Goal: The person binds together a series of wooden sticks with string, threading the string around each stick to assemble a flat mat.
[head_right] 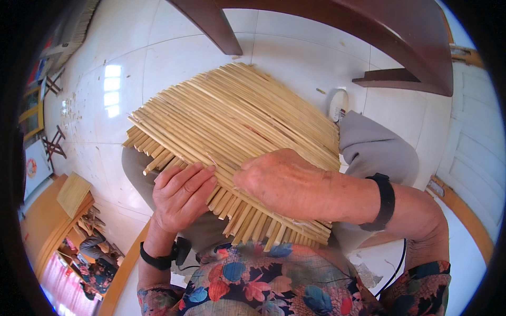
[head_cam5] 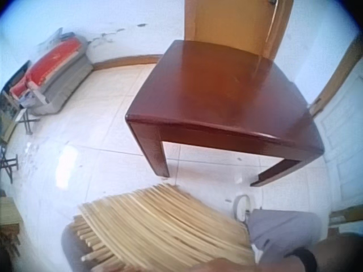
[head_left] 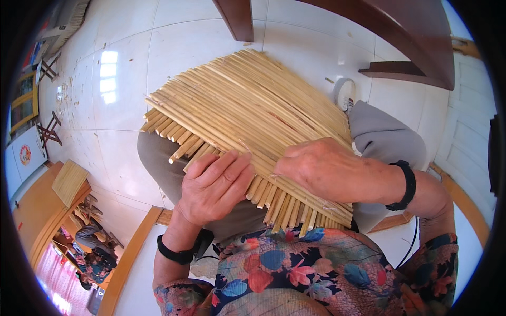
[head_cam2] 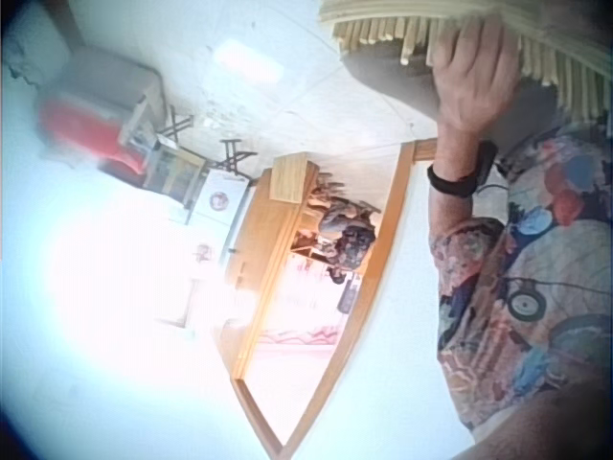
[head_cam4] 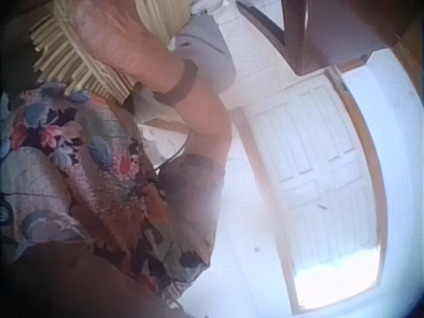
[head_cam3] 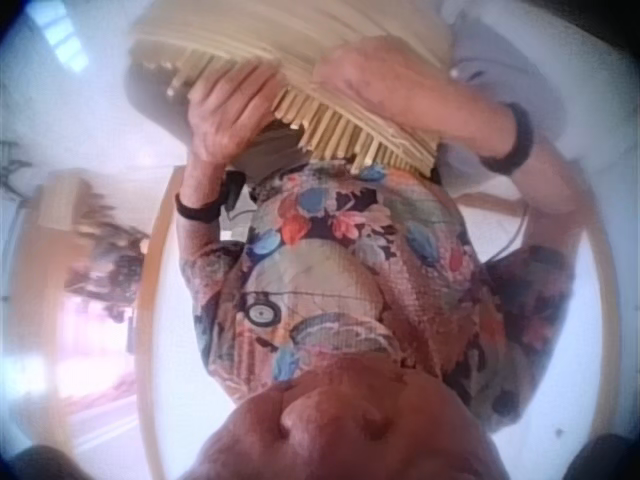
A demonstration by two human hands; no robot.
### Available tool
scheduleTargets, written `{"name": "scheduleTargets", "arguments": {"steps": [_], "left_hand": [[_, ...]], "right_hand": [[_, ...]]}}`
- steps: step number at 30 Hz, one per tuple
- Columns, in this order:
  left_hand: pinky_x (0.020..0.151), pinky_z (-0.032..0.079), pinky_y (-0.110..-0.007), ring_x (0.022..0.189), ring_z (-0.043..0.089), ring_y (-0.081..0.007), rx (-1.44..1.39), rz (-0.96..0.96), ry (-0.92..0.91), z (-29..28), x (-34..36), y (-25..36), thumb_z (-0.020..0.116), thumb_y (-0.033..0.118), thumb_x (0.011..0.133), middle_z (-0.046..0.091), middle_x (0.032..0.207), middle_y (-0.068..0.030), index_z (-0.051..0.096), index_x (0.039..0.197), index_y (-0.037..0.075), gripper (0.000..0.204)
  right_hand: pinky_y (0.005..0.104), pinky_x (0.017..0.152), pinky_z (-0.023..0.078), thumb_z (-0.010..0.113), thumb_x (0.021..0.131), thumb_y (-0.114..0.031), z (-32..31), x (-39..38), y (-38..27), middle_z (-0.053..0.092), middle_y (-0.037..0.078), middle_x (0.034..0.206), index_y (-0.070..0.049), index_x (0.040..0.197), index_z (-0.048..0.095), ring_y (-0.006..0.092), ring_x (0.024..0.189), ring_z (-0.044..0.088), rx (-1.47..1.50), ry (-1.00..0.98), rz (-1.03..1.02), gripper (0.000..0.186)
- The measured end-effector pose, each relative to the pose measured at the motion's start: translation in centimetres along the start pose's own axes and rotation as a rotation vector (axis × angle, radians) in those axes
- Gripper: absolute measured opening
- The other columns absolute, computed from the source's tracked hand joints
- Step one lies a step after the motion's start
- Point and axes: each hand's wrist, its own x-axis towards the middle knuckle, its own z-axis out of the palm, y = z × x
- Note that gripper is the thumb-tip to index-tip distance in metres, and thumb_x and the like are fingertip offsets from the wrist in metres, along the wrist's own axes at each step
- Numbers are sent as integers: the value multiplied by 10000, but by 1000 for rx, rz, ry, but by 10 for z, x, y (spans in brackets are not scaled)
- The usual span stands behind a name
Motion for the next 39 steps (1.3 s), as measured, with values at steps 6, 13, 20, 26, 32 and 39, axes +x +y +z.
{"name": "scheduleTargets", "arguments": {"steps": [6,13,20,26,32,39], "left_hand": [[848,491,-357,1011,642,-231,-20,37,37,-4,4,-2,666,169,782,694,1087,-93,683,987,40,243],[806,459,-343,889,597,-205,-89,108,124,1,47,-21,662,168,693,634,875,-46,609,804,70,158],[834,467,-370,874,607,-251,-137,178,-66,1,88,-41,743,236,734,624,825,-66,625,828,60,232],[727,475,-412,792,613,-292,-109,118,-236,3,113,-43,699,296,824,627,706,-97,665,749,54,257],[749,471,-421,738,605,-325,-159,79,-289,-4,129,-44,684,323,831,647,677,-121,684,748,47,288],[781,469,-422,733,606,-329,-200,146,-215,1,135,-48,698,335,824,657,693,-116,695,777,51,288]], "right_hand": [[388,704,538,603,865,-84,-6,3,1,649,130,864,-34,992,659,322,834,663,-85,-32,-41,147],[386,762,527,607,905,-136,-34,-5,8,675,116,929,-80,1012,698,320,867,652,-37,58,97,151],[337,706,511,643,893,-44,-55,-15,28,670,84,882,-76,1059,706,249,778,639,-209,141,143,180],[281,678,497,617,910,10,-57,-25,40,655,56,893,-43,1087,701,152,738,602,-78,193,285,203],[247,685,531,586,922,25,-66,-30,50,659,27,959,-22,1097,686,103,796,600,-48,204,336,207],[238,700,532,574,945,9,-69,-33,54,663,11,970,-27,1104,679,93,832,603,-121,221,339,194]]}}
